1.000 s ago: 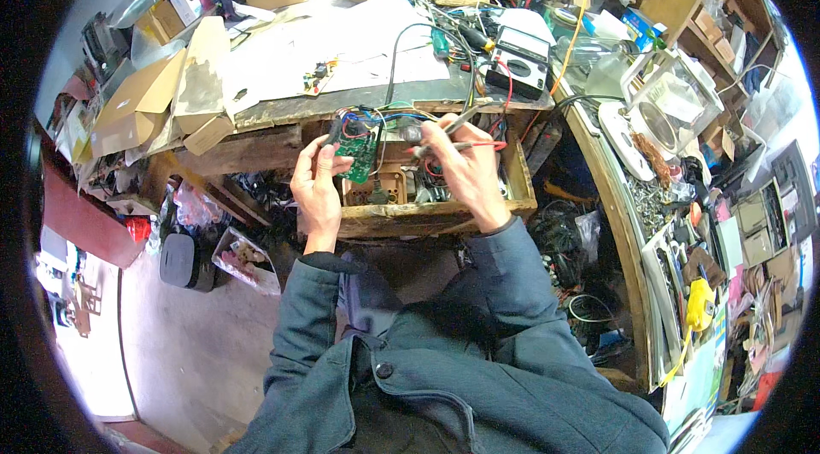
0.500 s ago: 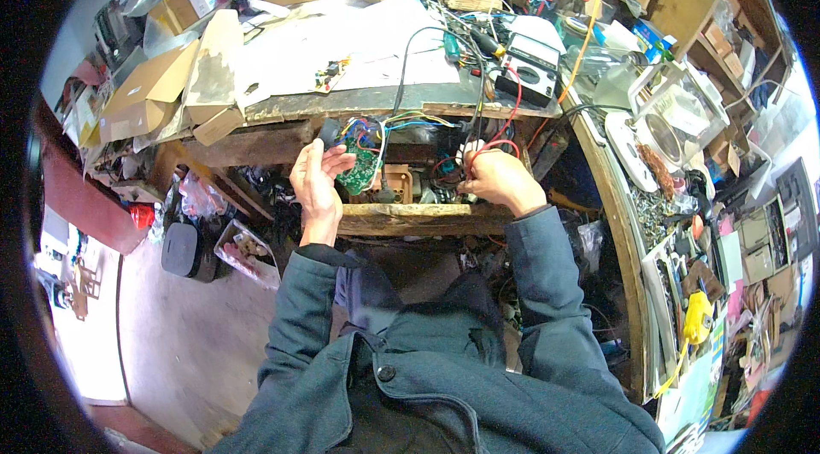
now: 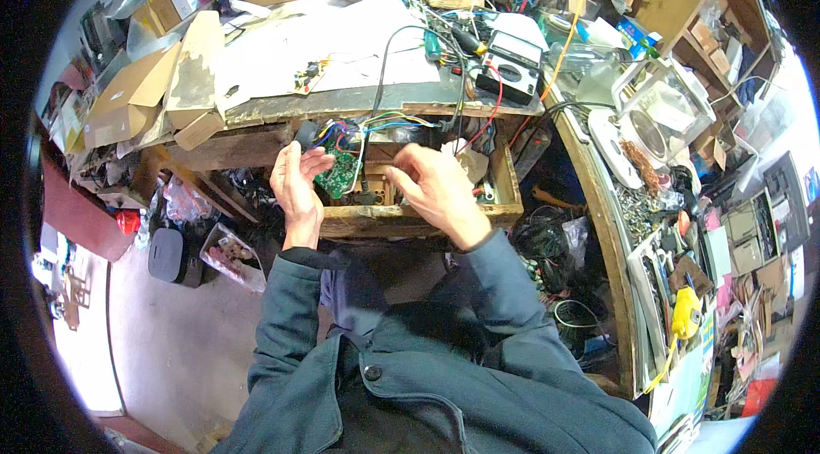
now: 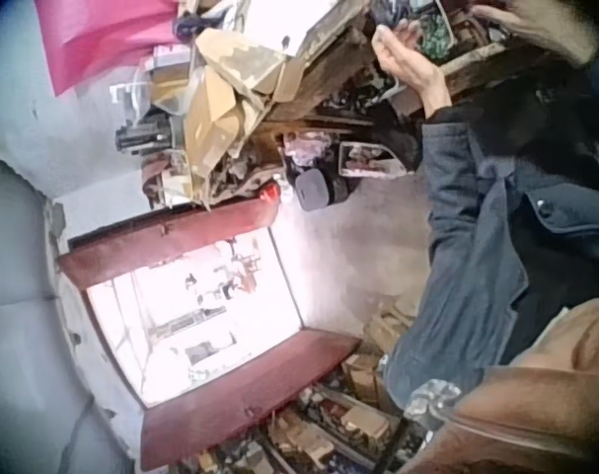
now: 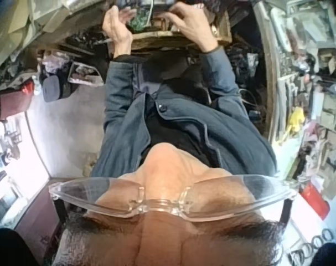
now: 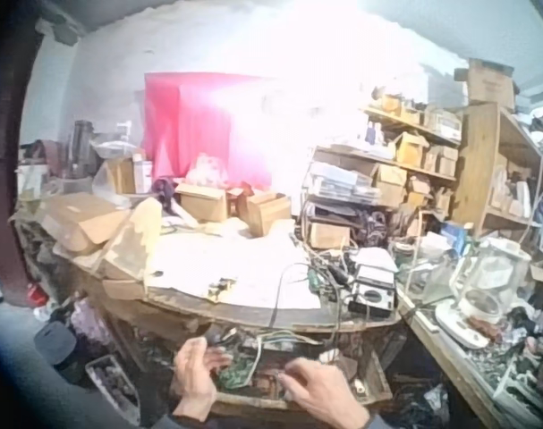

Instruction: The person uses a soldering iron and multimeter probes to work on a green circuit board, then places the board into a brown plastic housing and secures it with a black strap. The person handles wires and connectors throughout the process.

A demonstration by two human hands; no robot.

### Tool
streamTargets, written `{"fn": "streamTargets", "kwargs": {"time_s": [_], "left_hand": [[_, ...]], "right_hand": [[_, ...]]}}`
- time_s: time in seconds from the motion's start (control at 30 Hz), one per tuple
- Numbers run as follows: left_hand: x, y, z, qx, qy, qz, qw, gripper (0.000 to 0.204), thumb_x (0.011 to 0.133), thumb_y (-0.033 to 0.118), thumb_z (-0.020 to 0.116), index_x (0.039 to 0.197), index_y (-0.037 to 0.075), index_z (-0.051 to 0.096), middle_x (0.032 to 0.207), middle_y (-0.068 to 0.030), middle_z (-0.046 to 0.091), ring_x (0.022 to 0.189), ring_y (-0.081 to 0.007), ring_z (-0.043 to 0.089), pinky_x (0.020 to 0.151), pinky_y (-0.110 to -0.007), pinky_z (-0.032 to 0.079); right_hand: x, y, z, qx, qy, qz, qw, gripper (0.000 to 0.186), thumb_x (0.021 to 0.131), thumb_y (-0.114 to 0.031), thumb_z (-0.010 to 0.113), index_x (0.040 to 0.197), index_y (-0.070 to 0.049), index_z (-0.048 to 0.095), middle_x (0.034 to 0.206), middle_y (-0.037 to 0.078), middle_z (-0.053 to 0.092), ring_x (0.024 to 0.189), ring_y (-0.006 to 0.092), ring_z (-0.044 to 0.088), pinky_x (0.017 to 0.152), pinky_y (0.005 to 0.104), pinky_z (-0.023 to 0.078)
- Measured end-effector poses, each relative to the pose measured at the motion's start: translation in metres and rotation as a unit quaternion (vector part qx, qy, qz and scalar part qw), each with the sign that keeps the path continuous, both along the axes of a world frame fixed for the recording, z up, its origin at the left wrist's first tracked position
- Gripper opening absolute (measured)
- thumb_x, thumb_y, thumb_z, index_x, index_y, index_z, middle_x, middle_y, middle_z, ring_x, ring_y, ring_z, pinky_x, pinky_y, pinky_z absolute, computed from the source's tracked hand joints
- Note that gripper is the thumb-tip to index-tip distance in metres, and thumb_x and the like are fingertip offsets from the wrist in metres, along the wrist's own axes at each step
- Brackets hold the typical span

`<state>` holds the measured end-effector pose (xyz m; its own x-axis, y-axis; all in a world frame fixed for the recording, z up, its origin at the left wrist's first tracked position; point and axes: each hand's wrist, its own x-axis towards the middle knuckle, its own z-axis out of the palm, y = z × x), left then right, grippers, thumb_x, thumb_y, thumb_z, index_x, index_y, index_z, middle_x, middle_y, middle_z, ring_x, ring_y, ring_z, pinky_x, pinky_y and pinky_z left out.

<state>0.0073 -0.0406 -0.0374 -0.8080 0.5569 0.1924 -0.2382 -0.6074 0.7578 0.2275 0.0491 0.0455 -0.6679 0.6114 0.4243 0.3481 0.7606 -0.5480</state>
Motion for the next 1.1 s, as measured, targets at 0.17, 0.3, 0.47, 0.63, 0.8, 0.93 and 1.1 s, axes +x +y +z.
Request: {"fn": "streamTargets", "kwargs": {"time_s": [0.17, 0.3, 0.47, 0.63, 0.8, 0.93, 1.1], "left_hand": [[0.005, 0.002, 0.000, 0.014, 0.006, 0.001, 1.000, 0.024, 0.110, 0.025, 0.056, 0.110, 0.002, 0.062, 0.087, -0.0140, 0.074, 0.074, -0.0238, 0.074, 0.073, -0.036, 0.062], [0.002, -0.002, -0.001, 0.017, 0.012, 0.010, 1.000, 0.024, 0.109, 0.023, 0.052, 0.113, 0.001, 0.062, 0.088, -0.0123, 0.072, 0.073, -0.0223, 0.073, 0.074, -0.036, 0.060], [0.000, -0.002, -0.005, 0.051, 0.069, 0.035, 0.996, 0.028, 0.110, 0.022, 0.046, 0.117, 0.000, 0.062, 0.106, -0.0127, 0.070, 0.094, -0.0197, 0.070, 0.088, -0.033, 0.056], [0.005, -0.004, 0.005, 0.011, 0.087, 0.075, 0.993, 0.039, 0.113, 0.026, 0.043, 0.130, -0.002, 0.063, 0.134, -0.0162, 0.066, 0.125, -0.0251, 0.063, 0.115, -0.039, 0.045], [-0.014, 0.002, -0.006, -0.140, 0.100, -0.012, 0.985, 0.030, 0.103, 0.008, 0.059, 0.130, -0.004, 0.068, 0.129, -0.0132, 0.070, 0.121, -0.0187, 0.063, 0.108, -0.032, 0.046], [-0.020, -0.015, 0.003, -0.206, 0.194, -0.098, 0.954, 0.034, 0.093, -0.001, 0.071, 0.128, -0.004, 0.069, 0.117, -0.0068, 0.074, 0.102, -0.0135, 0.068, 0.093, -0.028, 0.052], [-0.025, -0.034, 0.028, -0.205, 0.255, -0.144, 0.934, 0.027, 0.093, -0.001, 0.072, 0.120, -0.002, 0.073, 0.107, -0.0028, 0.076, 0.094, -0.0100, 0.068, 0.089, -0.026, 0.053]], "right_hand": [[-0.019, 0.008, 0.009, 0.308, 0.130, -0.156, 0.929, 0.035, 0.085, -0.009, 0.076, 0.119, -0.010, 0.070, 0.105, 0.011, 0.067, 0.104, 0.0333, 0.064, 0.089, 0.0448, 0.051], [-0.020, 0.027, 0.002, 0.228, 0.015, -0.084, 0.970, 0.024, 0.088, -0.013, 0.075, 0.111, -0.007, 0.070, 0.096, 0.013, 0.067, 0.098, 0.0340, 0.065, 0.088, 0.0450, 0.051], [-0.023, 0.024, 0.021, 0.066, 0.092, -0.026, 0.993, 0.017, 0.098, -0.017, 0.071, 0.094, -0.002, 0.065, 0.085, 0.017, 0.068, 0.081, 0.0360, 0.068, 0.074, 0.0427, 0.053], [-0.030, 0.015, 0.036, 0.006, 0.157, -0.012, 0.987, 0.017, 0.101, -0.016, 0.069, 0.096, -0.001, 0.065, 0.083, 0.017, 0.067, 0.077, 0.0344, 0.067, 0.071, 0.0412, 0.052], [-0.037, 0.024, 0.047, 0.054, 0.173, -0.012, 0.983, 0.015, 0.100, -0.016, 0.070, 0.097, -0.001, 0.068, 0.076, 0.014, 0.065, 0.067, 0.0264, 0.063, 0.063, 0.0378, 0.049], [-0.034, 0.028, 0.042, 0.020, 0.196, -0.009, 0.980, 0.015, 0.102, -0.015, 0.070, 0.098, 0.000, 0.069, 0.073, 0.010, 0.064, 0.064, 0.0181, 0.058, 0.062, 0.0341, 0.047], [-0.024, 0.039, 0.028, -0.012, 0.224, -0.016, 0.974, 0.017, 0.103, -0.016, 0.069, 0.098, 0.000, 0.068, 0.072, 0.007, 0.062, 0.066, 0.0129, 0.055, 0.063, 0.0313, 0.046]]}}
